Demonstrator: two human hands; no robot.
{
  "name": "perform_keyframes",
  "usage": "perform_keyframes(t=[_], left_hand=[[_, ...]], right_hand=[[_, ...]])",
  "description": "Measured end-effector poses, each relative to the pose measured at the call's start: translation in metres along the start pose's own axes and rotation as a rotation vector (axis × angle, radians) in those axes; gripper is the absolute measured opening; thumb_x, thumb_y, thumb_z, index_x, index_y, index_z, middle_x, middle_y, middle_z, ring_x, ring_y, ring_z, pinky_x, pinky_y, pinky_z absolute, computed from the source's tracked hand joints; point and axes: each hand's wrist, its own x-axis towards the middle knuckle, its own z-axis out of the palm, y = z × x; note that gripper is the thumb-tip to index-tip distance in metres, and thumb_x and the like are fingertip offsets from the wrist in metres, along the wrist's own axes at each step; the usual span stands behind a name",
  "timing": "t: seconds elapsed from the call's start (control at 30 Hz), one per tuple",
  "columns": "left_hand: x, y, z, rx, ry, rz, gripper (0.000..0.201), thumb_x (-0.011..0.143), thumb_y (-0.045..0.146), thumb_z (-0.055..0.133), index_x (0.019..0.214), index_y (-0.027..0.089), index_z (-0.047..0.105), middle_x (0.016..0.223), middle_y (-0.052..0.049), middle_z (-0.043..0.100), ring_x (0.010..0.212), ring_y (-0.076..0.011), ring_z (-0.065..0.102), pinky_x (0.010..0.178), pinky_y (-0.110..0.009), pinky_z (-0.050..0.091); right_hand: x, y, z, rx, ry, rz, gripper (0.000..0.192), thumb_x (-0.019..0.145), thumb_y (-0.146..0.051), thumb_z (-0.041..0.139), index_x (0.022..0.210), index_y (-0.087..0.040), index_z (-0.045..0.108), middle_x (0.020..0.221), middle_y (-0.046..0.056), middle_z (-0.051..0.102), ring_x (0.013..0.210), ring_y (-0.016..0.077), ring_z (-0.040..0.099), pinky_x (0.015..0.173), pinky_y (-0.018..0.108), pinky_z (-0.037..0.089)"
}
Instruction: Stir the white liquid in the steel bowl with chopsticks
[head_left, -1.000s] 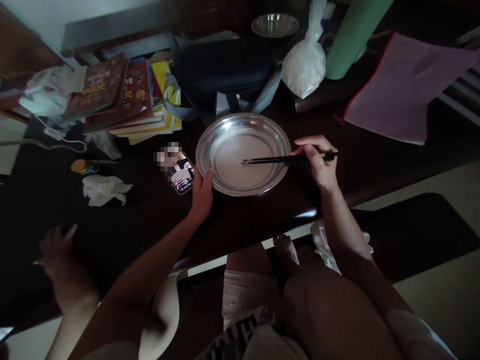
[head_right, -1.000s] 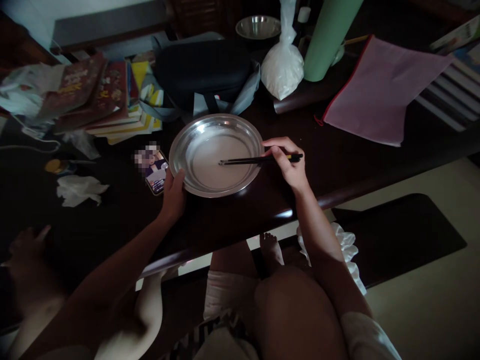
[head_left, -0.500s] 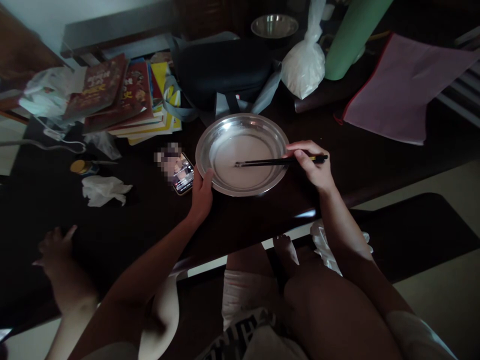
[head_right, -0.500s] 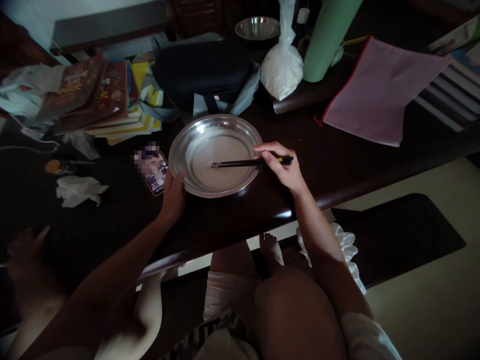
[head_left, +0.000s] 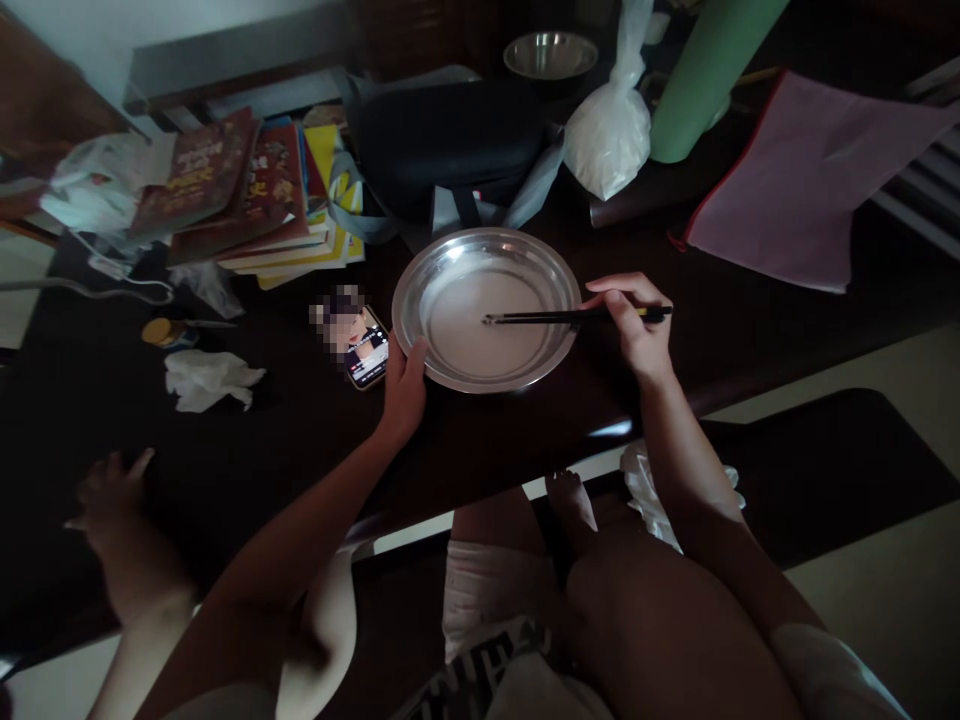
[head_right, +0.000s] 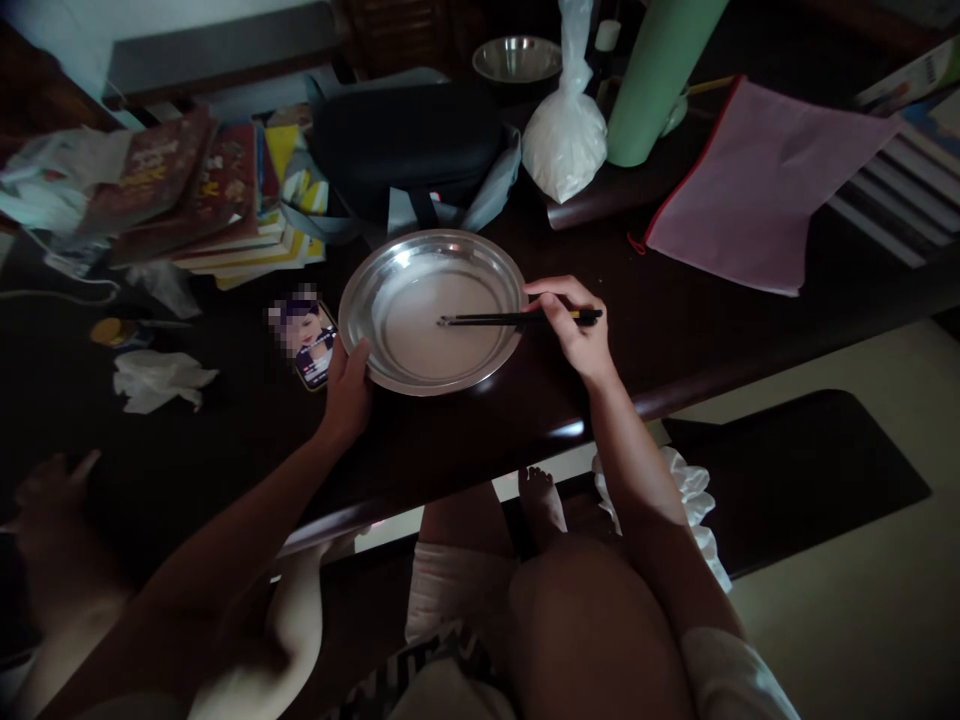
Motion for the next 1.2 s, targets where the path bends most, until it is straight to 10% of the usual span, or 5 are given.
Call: perform_keyframes(t=[1.2], left_hand=[[0.0001,0.0035,0.0006,0.009,0.02,-0.01,0.05,0.086,0.061,0.053,0.121,0.027,0.059,0.121,-0.006,0.062,0.123,-0.025,0.054,0.113,-0.044,0.038]], right_hand=[[-0.0009,-0.0003,0.0006,-0.015,-0.107,0.027,0.023,0.089,-0.046,0.059,0.096,-0.028,0.072,0.085,0.0,0.073,0.081,0.0167,0.073,0.077,0.034,0.059]])
